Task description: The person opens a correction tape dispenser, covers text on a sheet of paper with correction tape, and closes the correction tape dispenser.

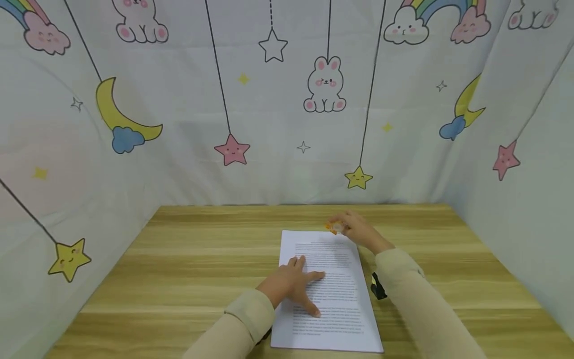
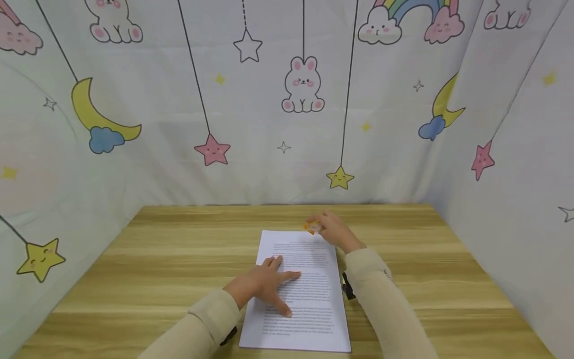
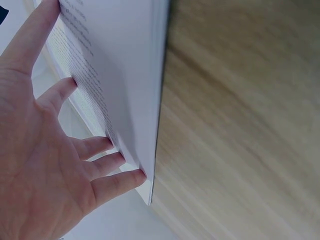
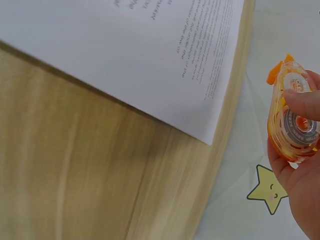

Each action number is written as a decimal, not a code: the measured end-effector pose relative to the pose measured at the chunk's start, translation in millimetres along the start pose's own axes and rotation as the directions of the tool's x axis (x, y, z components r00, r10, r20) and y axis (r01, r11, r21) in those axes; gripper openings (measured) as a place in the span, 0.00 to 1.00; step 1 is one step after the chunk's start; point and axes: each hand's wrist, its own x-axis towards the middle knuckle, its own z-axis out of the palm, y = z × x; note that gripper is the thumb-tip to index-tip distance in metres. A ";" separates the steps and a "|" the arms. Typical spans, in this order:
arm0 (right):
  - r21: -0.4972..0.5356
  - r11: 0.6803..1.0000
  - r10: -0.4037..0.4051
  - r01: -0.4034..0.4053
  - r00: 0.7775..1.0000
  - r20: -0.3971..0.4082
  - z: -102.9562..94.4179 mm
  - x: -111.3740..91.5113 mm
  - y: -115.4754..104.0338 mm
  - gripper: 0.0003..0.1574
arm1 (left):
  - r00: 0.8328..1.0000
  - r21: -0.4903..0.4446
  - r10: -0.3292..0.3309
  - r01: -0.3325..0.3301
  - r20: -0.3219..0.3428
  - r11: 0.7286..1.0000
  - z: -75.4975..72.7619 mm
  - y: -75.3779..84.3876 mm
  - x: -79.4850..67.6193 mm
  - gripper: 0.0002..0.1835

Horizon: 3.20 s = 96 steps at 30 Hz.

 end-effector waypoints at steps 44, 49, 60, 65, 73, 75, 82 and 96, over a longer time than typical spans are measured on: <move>-0.291 0.954 -0.047 0.067 0.996 0.074 21.9 -1.7 5.9 0.21 | 1.000 -0.013 -0.015 0.015 0.020 1.000 -4.4 3.7 -1.1 0.53; -0.313 0.946 -0.064 0.085 0.995 0.078 20.8 -0.9 3.6 0.20 | 1.000 -0.003 -0.010 0.010 0.021 1.000 -5.5 4.2 -2.1 0.53; -0.382 0.917 -0.074 0.117 0.989 0.127 21.1 2.5 -0.6 0.18 | 0.999 -0.024 -0.021 0.022 0.024 0.999 -6.2 4.0 -4.9 0.53; -0.379 0.920 -0.048 0.100 0.988 0.144 20.2 3.5 -0.7 0.18 | 0.999 -0.025 -0.024 0.025 0.031 0.999 -4.8 3.7 -3.7 0.53; -0.410 0.905 -0.051 0.113 0.986 0.160 19.3 1.0 -0.6 0.14 | 1.000 -0.005 -0.001 0.001 0.026 1.000 -2.6 3.8 -2.0 0.53; -0.430 0.894 -0.060 0.128 0.984 0.168 19.1 0.5 -2.5 0.13 | 1.000 -0.004 -0.002 0.002 0.027 1.000 -1.9 3.6 -2.1 0.53; -0.493 0.848 -0.092 0.193 0.971 0.222 17.7 -0.2 -11.8 0.09 | 1.000 -0.010 -0.011 0.011 0.019 1.000 -1.0 1.7 -5.5 0.53; -0.488 0.852 -0.075 0.191 0.966 0.247 17.1 0.6 -11.4 0.10 | 0.999 0.008 -0.037 0.037 0.029 0.999 -2.1 2.5 -6.8 0.53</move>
